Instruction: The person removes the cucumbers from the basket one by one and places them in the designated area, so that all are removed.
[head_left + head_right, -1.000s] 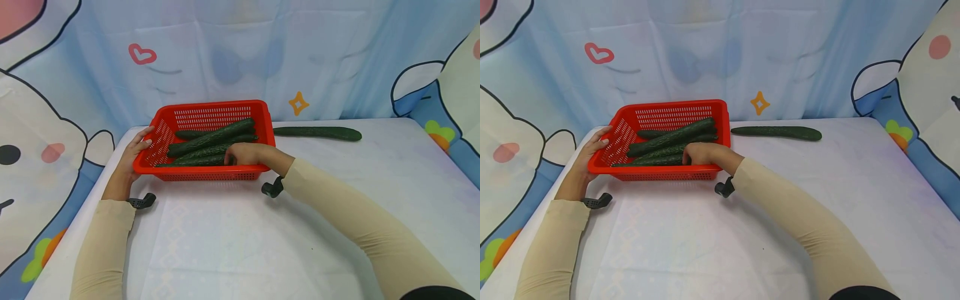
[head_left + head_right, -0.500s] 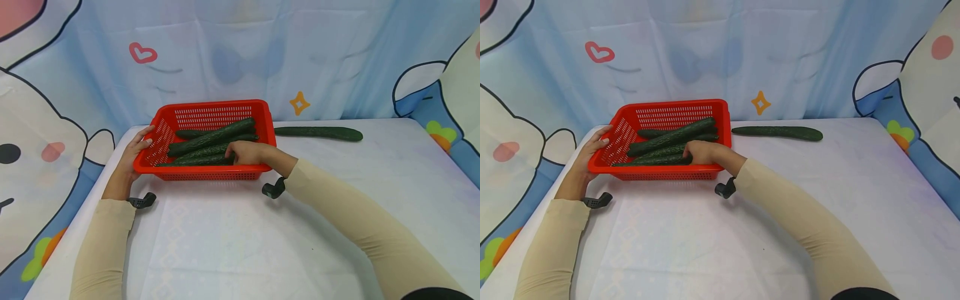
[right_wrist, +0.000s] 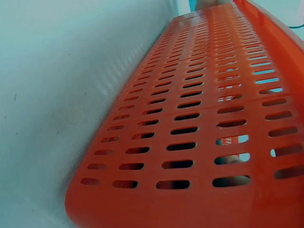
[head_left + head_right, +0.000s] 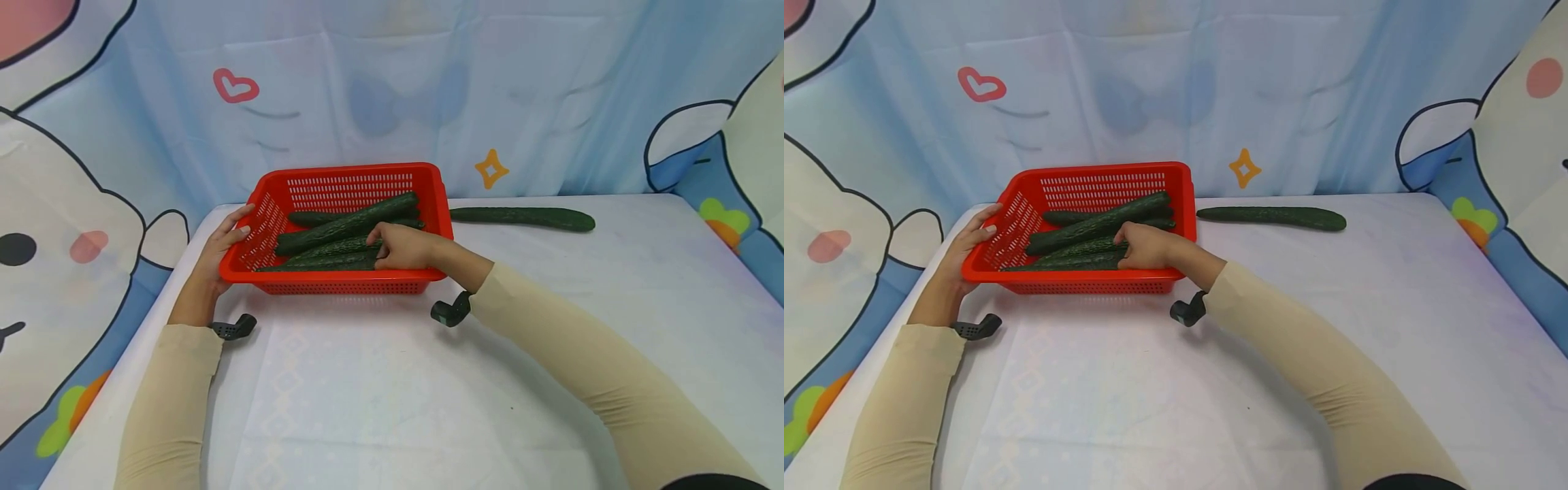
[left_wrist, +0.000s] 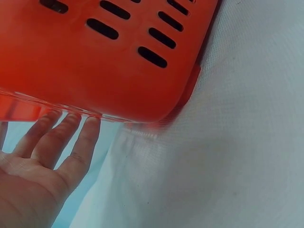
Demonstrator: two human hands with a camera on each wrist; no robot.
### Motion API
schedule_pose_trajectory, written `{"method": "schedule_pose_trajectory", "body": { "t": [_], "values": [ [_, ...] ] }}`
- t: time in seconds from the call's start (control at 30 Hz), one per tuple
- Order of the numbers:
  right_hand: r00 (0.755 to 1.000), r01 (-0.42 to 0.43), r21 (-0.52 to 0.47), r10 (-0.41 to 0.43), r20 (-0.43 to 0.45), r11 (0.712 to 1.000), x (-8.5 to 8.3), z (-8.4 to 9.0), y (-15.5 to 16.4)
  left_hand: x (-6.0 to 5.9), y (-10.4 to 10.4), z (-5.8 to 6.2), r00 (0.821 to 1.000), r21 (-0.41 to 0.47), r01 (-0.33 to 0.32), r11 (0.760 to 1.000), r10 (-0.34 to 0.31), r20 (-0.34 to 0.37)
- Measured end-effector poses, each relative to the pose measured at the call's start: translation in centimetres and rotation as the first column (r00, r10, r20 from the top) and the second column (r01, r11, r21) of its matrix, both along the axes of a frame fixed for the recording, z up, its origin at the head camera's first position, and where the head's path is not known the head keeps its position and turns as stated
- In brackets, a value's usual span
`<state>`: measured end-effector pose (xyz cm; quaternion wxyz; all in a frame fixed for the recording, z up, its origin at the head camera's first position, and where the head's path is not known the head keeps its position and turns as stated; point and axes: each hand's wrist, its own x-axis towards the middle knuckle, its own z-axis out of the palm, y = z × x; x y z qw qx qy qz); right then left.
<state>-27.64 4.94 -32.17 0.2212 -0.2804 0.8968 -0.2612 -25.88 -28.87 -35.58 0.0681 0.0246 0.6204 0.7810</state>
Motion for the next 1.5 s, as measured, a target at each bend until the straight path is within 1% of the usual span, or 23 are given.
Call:
{"method": "schedule_pose_trajectory", "body": {
  "t": [0.17,0.33,0.43,0.63,0.83,1.13,1.5],
  "values": [
    [1.0,-0.009,-0.048,0.01,0.011,0.999,0.22,0.14,0.02,0.04,-0.07,-0.06,1.0,0.0,0.006,1.0,-0.006,-0.01],
    [1.0,0.001,-0.091,0.001,0.016,0.996,0.32,0.29,-0.03,0.03,-0.12,-0.05,1.0,0.007,0.008,1.0,-0.008,-0.003],
    [1.0,-0.006,-0.092,0.004,-0.016,0.996,0.35,0.4,-0.04,0.0,-0.07,0.01,1.0,0.015,0.005,1.0,-0.005,0.006],
    [0.991,-0.058,-0.097,0.046,-0.123,0.994,0.3,0.38,0.0,-0.03,0.0,0.04,1.0,-0.003,-0.002,1.0,0.002,0.002],
    [0.981,-0.061,-0.112,0.039,-0.191,0.992,0.19,0.16,0.01,-0.11,-0.03,-0.02,1.0,-0.026,0.002,1.0,-0.002,-0.016],
    [0.98,-0.053,-0.138,0.025,-0.199,0.989,0.3,0.09,0.07,-0.04,0.07,-0.09,0.999,-0.076,-0.03,0.997,0.03,-0.012],
    [0.974,-0.044,-0.167,0.005,-0.228,0.985,0.43,0.19,0.08,-0.05,0.04,-0.14,0.999,-0.063,-0.032,0.998,0.032,-0.003]
  ]
}}
